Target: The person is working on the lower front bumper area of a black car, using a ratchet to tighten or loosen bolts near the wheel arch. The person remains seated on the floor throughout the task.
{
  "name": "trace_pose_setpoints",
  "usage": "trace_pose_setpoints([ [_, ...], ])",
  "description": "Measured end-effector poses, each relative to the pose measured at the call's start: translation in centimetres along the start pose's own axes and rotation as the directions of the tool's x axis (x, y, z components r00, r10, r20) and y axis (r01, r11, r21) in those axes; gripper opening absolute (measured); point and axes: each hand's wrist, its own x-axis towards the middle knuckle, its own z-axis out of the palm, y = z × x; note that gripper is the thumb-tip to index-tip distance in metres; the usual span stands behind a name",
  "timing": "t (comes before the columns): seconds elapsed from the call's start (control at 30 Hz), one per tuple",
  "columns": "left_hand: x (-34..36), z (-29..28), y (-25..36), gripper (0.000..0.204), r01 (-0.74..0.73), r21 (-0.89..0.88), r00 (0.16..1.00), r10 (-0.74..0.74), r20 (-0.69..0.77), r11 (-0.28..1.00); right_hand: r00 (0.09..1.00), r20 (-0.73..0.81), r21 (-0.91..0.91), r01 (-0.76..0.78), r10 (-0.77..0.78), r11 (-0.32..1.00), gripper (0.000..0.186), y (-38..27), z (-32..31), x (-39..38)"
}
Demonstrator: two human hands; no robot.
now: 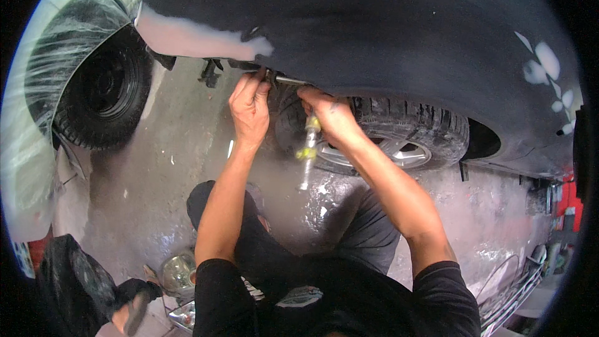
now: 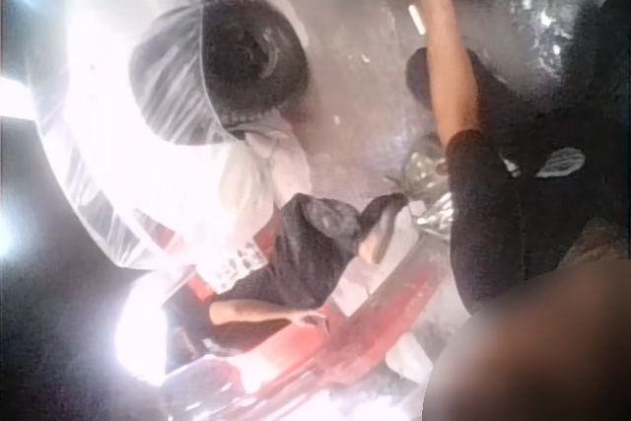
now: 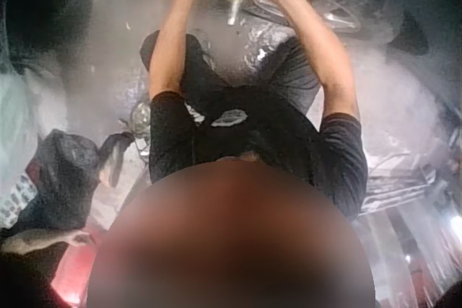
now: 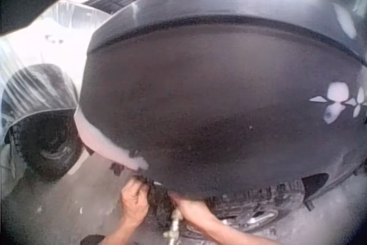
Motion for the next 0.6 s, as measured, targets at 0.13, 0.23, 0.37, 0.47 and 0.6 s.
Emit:
trace_pose_setpoints([
  [0.13,0.2,-0.1,0.9,0.03,0.01,0.067,1.0,-0.009,-0.016,0.998,0.838,0.065,-0.625,0.457,-0.542,0.633,0.019,0.6,1.2,-1.2],
  [0.23,0.1,-0.4,1.8,0.029,0.274,0.059,0.961,-0.276,0.034,0.96,0.953,-0.147,-0.321,0.208,-0.265,0.924,0.024,0.4,2.2,-2.0],
  [0.37,0.1,-0.5,2.3,0.03,0.479,-0.185,0.878,-0.469,0.097,0.858,0.922,-0.171,-0.171,0.32,-0.348,0.932,0.027,-0.8,1.9,-2.2],
  [0.47,0.1,-0.6,2.3,0.027,0.545,-0.355,0.837,-0.521,0.169,0.76,0.937,-0.142,-0.116,0.304,-0.318,0.946,0.029,-1.4,1.2,-2.3],
  [0.6,-0.1,-0.9,1.7,0.026,0.523,-0.431,0.851,-0.48,0.214,0.735,0.906,-0.246,-0.082,0.334,-0.344,0.939,0.029,-1.0,1.0,-2.6],
])
